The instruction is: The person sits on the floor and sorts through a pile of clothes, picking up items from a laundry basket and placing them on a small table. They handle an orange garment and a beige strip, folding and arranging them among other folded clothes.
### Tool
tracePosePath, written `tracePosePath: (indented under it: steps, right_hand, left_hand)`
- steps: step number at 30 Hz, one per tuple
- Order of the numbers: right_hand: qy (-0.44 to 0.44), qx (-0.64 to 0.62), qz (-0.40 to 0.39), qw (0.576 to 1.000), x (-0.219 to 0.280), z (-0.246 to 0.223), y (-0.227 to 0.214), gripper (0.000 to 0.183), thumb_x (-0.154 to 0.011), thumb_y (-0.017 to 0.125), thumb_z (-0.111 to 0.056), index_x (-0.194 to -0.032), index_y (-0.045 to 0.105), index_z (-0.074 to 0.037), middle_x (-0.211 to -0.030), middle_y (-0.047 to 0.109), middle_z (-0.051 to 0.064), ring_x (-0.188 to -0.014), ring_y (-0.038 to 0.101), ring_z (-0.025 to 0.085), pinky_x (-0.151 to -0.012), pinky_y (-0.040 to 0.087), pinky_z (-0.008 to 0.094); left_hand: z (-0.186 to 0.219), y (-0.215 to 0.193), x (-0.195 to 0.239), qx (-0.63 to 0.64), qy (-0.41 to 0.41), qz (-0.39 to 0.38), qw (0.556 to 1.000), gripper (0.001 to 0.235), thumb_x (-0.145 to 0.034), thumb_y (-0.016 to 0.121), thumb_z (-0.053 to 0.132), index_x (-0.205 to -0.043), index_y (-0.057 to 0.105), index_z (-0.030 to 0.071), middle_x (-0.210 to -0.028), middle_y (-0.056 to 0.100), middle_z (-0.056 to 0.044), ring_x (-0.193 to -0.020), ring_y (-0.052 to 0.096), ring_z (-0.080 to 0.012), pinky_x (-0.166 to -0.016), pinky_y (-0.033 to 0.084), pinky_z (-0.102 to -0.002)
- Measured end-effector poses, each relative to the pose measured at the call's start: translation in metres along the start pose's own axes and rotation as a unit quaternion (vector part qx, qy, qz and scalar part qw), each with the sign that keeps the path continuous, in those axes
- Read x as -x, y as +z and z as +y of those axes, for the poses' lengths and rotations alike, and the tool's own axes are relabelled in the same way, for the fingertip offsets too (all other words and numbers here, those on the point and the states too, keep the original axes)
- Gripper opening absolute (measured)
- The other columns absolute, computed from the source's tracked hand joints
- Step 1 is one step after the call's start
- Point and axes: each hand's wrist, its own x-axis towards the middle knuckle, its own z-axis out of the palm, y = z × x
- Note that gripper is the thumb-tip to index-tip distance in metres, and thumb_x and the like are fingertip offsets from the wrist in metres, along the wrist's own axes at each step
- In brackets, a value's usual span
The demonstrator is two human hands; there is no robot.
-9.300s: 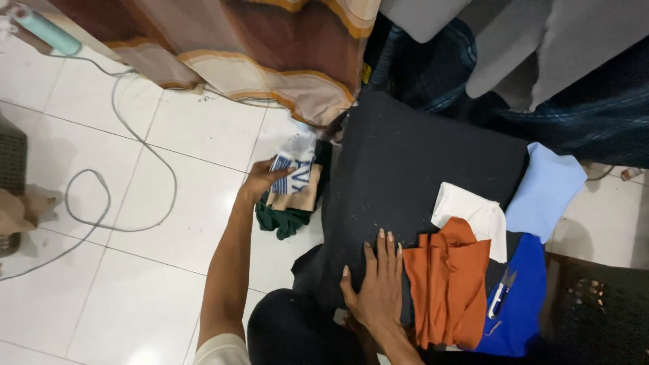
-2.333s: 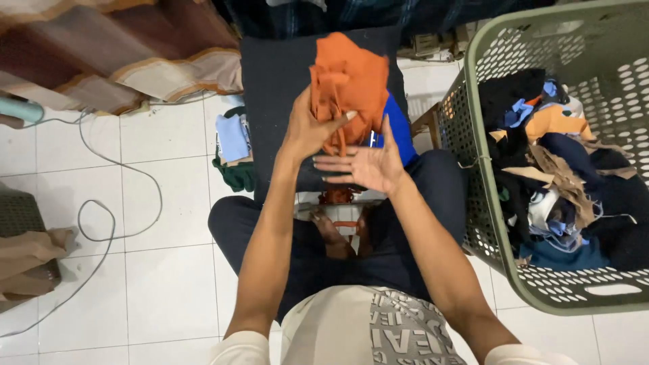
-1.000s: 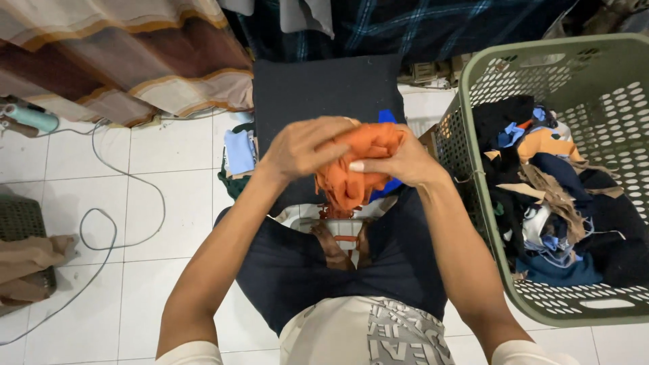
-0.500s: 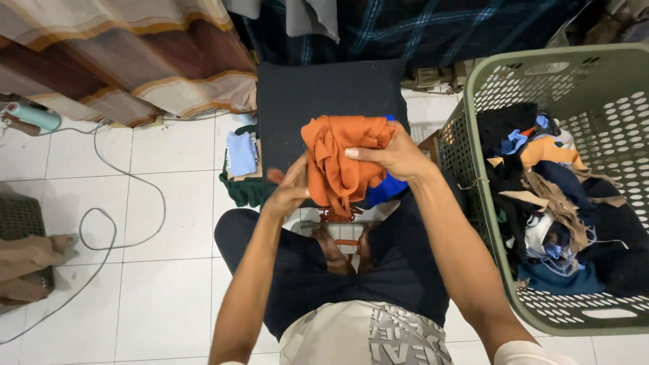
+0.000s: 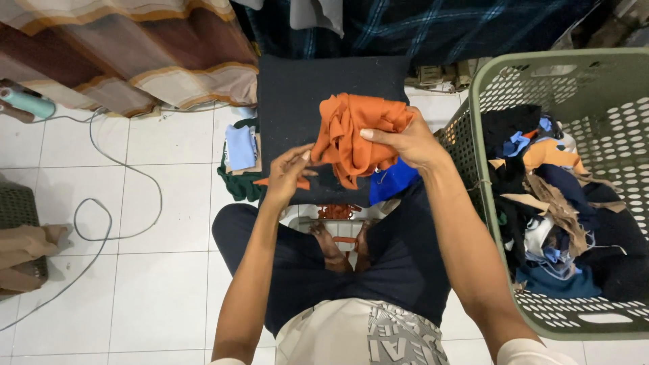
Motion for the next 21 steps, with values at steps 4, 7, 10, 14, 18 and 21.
tracePosePath:
  steps: [4, 7, 10, 14, 18, 21]
  right_hand:
    - [0.006, 0.012, 0.003, 1.0, -0.005, -0.001, 0.004, 0.038, -0.075, 0.09, 0.005, -0.11, 0.076, 0.0, -0.097, 0.078, 0.012, -0.09, 0.075, 0.02, -0.076, 0.064, 0.035]
    - [0.017, 0.011, 0.0, 1.0, -0.014, 0.006, 0.014, 0.036, -0.073, 0.091, 0.005, -0.106, 0.076, 0.001, -0.091, 0.077, 0.011, -0.084, 0.075, 0.019, -0.071, 0.064, 0.034]
    - [0.03, -0.011, 0.005, 0.999, -0.031, 0.013, 0.032, 0.03, -0.074, 0.09, 0.004, -0.1, 0.076, 0.001, -0.087, 0.076, 0.01, -0.079, 0.075, 0.018, -0.065, 0.063, 0.032]
    - [0.062, -0.039, 0.026, 0.997, -0.064, 0.034, 0.05, 0.021, -0.076, 0.09, 0.001, -0.09, 0.075, 0.002, -0.081, 0.076, 0.012, -0.071, 0.075, 0.02, -0.058, 0.062, 0.032]
    - [0.067, 0.003, 0.05, 0.997, -0.096, 0.042, 0.065, 0.019, -0.077, 0.092, -0.007, -0.08, 0.073, -0.002, -0.074, 0.072, 0.006, -0.066, 0.07, 0.014, -0.059, 0.059, 0.028]
    - [0.091, 0.052, 0.072, 0.992, -0.118, 0.074, 0.054, 0.023, -0.08, 0.091, -0.021, -0.083, 0.073, -0.006, -0.074, 0.07, 0.004, -0.065, 0.069, 0.015, -0.058, 0.059, 0.028]
  left_hand:
    - [0.003, -0.006, -0.006, -0.019, 0.025, -0.008, 0.999, 0.059, -0.103, 0.059, 0.045, -0.14, 0.059, -0.001, -0.136, 0.06, -0.029, -0.125, 0.058, -0.0431, -0.101, 0.05, -0.058]
    - [0.016, 0.0, -0.015, 0.009, 0.043, -0.058, 0.997, 0.083, -0.096, 0.061, 0.059, -0.155, 0.043, 0.003, -0.15, 0.049, -0.029, -0.139, 0.046, -0.0455, -0.111, 0.039, -0.062]
    - [0.041, 0.017, -0.024, 0.022, 0.026, -0.088, 0.996, 0.085, -0.093, 0.072, 0.048, -0.159, 0.037, 0.008, -0.154, 0.047, -0.024, -0.141, 0.046, -0.0405, -0.112, 0.041, -0.058]
    - [0.032, 0.008, -0.062, -0.053, -0.001, -0.022, 0.998, 0.083, -0.085, 0.09, 0.023, -0.153, 0.046, 0.005, -0.146, 0.057, -0.022, -0.133, 0.057, -0.0356, -0.109, 0.049, -0.052]
    - [0.036, -0.01, -0.099, -0.092, -0.012, 0.034, 0.995, 0.08, -0.081, 0.094, 0.023, -0.147, 0.052, 0.005, -0.139, 0.063, -0.02, -0.129, 0.061, -0.033, -0.109, 0.051, -0.049]
    - [0.038, -0.026, -0.127, -0.075, -0.006, 0.056, 0.996, 0.074, -0.079, 0.093, 0.015, -0.143, 0.057, 0.005, -0.133, 0.066, -0.018, -0.126, 0.062, -0.0316, -0.106, 0.053, -0.049]
